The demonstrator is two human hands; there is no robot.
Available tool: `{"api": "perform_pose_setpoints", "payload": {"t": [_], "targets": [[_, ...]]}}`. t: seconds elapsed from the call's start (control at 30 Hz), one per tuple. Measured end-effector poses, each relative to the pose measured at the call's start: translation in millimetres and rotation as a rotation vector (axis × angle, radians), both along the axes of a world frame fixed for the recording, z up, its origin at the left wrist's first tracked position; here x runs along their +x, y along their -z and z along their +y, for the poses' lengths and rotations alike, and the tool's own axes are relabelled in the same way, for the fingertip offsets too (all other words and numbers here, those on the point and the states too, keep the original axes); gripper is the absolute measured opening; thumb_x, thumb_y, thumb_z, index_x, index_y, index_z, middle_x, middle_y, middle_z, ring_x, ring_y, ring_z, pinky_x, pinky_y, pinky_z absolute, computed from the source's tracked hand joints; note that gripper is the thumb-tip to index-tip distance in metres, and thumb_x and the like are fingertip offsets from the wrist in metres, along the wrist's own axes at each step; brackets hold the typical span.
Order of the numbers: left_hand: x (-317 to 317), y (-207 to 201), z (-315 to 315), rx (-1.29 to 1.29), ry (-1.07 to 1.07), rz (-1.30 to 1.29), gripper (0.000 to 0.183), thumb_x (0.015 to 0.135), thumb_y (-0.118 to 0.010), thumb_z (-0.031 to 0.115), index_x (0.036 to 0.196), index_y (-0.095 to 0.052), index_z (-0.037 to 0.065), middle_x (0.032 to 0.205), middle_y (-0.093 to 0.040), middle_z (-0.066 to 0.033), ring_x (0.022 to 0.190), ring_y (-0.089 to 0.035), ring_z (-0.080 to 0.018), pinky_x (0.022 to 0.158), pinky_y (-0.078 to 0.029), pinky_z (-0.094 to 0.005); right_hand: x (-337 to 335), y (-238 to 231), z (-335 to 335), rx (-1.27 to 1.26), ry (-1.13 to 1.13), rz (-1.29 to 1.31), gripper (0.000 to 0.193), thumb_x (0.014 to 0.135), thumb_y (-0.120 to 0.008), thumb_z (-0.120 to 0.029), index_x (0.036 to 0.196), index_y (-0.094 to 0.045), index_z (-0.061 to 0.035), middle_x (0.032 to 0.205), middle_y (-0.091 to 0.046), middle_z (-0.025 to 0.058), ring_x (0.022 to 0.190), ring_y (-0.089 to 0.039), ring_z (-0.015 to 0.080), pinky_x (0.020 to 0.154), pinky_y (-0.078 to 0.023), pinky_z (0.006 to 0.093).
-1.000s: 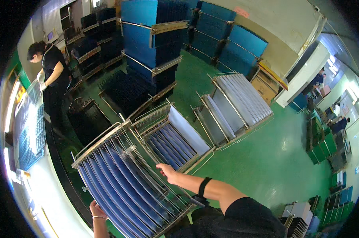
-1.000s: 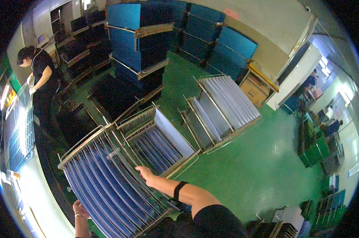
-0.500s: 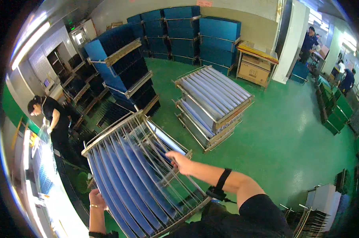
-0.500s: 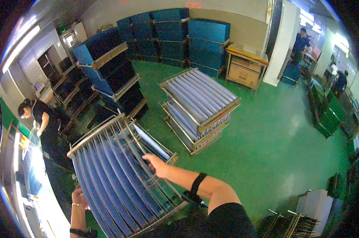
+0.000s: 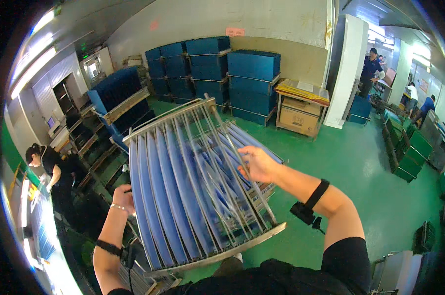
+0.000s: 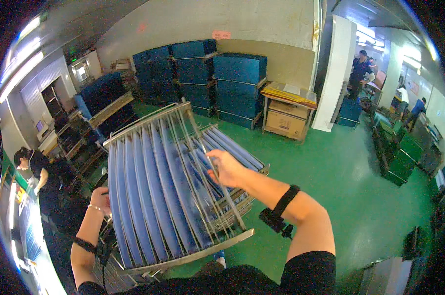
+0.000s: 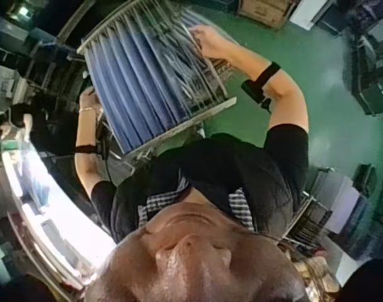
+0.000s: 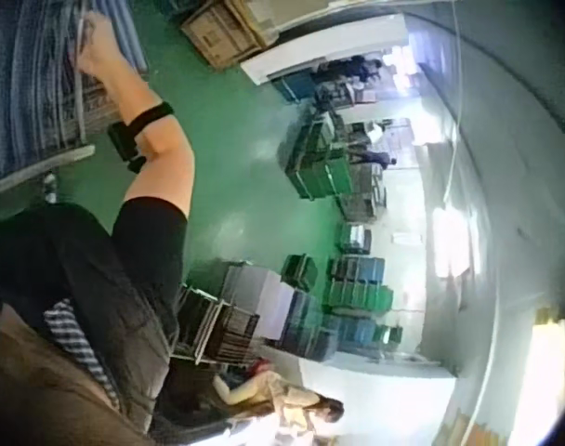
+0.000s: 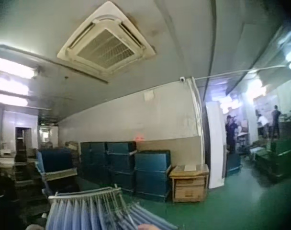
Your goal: Inspecting printed metal sheets and placing them onto drying racks in a factory setting.
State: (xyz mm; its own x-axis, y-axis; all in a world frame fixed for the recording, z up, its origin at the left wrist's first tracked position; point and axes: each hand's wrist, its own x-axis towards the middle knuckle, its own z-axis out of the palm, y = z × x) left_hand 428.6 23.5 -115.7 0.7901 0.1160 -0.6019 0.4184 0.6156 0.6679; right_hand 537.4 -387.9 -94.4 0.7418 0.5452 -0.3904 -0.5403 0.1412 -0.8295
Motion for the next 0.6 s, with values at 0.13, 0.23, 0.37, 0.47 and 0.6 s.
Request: {"api": "perform_pose_setpoints", "payload": {"t": [0.13, 0.23, 0.37, 0.47, 0.6], "targets": [[111.6, -10.7, -38.4, -0.043, -0.004, 0.046, 0.043, 0.072, -0.037, 0.032, 0.082, -0.05, -0.008, 0.078, -0.056, -0.0172, 0.068, -0.054, -0.0288, 0.066, -0.044, -0.0415, 66.7, -16.4, -45.2, -0.014, 0.064, 0.028, 0.055, 0.069, -0.047, -0.045, 0.099, -0.041, 0.0012, 0.082, -0.041, 0.0093, 0.068, -0.043, 0.0162, 0.06, -0.037, 0.0263], [164.1, -35.0, -67.4, 0.005, 0.042, 0.012, 0.046, 0.075, -0.035, 0.034, 0.081, -0.051, -0.009, 0.078, -0.057, -0.0183, 0.069, -0.054, -0.0287, 0.069, -0.043, -0.0412, 109.3, -28.2, -62.0, -0.028, 0.068, 0.023, 0.056, 0.069, -0.045, -0.048, 0.095, -0.041, 0.0021, 0.078, -0.04, 0.0099, 0.068, -0.042, 0.017, 0.061, -0.036, 0.028], [254.8, -29.1, -78.3, -0.052, 0.039, 0.058, 0.046, 0.074, -0.035, 0.032, 0.082, -0.05, -0.01, 0.08, -0.056, -0.0187, 0.07, -0.054, -0.0298, 0.07, -0.043, -0.041, 197.7, -34.8, -86.9, -0.074, 0.008, 0.049, 0.058, 0.067, -0.044, -0.051, 0.09, -0.041, 0.0018, 0.077, -0.039, 0.0098, 0.067, -0.041, 0.0174, 0.06, -0.035, 0.03], [283.7, -13.2, -91.7, -0.092, 0.05, 0.111, 0.047, 0.073, -0.036, 0.033, 0.086, -0.048, -0.01, 0.085, -0.054, -0.0195, 0.073, -0.053, -0.0308, 0.073, -0.042, -0.0418, 236.3, -25.3, -101.5, -0.138, -0.077, 0.11, 0.062, 0.069, -0.044, -0.054, 0.097, -0.042, 0.0014, 0.078, -0.041, 0.0093, 0.07, -0.041, 0.0165, 0.063, -0.036, 0.0293], [316.2, 4.2, -103.7, -0.122, 0.034, 0.16, 0.047, 0.07, -0.04, 0.035, 0.091, -0.047, -0.007, 0.09, -0.052, -0.0174, 0.076, -0.051, -0.0299, 0.071, -0.041, -0.0421, 310.7, 14.4, -108.6, -0.257, -0.167, 0.092, 0.071, 0.069, -0.041, -0.063, 0.109, -0.039, -0.0042, 0.085, -0.041, 0.0077, 0.071, -0.04, 0.0167, 0.064, -0.034, 0.0284]]}}
